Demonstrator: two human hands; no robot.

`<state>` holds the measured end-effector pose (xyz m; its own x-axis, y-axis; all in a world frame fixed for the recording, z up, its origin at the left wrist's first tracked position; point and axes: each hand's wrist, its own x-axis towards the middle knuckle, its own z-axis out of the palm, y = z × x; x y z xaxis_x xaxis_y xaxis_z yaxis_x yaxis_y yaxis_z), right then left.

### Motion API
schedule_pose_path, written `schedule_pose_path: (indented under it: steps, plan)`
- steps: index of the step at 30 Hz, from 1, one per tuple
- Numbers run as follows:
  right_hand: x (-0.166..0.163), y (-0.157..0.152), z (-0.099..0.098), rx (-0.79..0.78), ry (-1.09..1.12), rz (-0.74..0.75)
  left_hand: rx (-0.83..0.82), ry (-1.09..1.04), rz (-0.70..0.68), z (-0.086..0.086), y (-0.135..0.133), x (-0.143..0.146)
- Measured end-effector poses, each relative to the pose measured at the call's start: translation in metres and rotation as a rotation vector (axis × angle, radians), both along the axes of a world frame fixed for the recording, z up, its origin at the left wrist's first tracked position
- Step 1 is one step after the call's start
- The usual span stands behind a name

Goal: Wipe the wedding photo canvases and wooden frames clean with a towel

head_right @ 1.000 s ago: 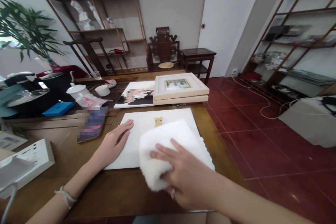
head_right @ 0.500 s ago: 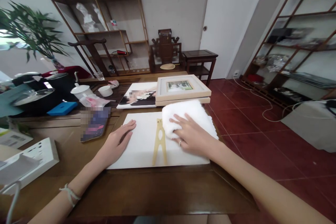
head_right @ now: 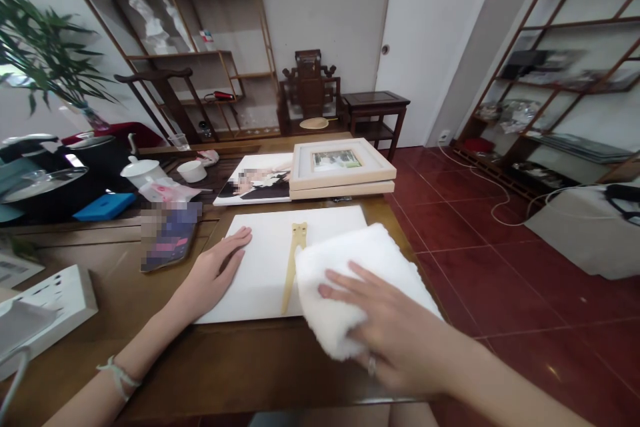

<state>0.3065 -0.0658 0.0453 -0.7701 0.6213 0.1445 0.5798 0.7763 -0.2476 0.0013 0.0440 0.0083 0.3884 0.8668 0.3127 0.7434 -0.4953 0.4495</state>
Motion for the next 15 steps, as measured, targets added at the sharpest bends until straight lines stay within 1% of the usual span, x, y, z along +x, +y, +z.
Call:
schedule_pose_path:
  steps: [2,5,10,13,15]
  plan:
    - [0.007,0.019,0.001,-0.01,0.04,-0.055,-0.003,-0.003,-0.002,0.0,0.0,0.0]
    - [0.014,0.051,0.0,-0.001,0.04,-0.146,-0.01,-0.01,-0.001,0.001,0.0,0.0]
    - [0.017,0.098,-0.003,0.02,0.041,-0.266,-0.029,-0.015,0.0,0.002,-0.001,0.0]
    - [0.015,0.111,-0.005,0.049,0.034,-0.284,-0.033,-0.015,0.003,0.002,-0.001,0.0]
    - [0.012,0.11,-0.006,0.082,0.033,-0.267,-0.03,-0.013,0.004,0.002,-0.001,0.0]
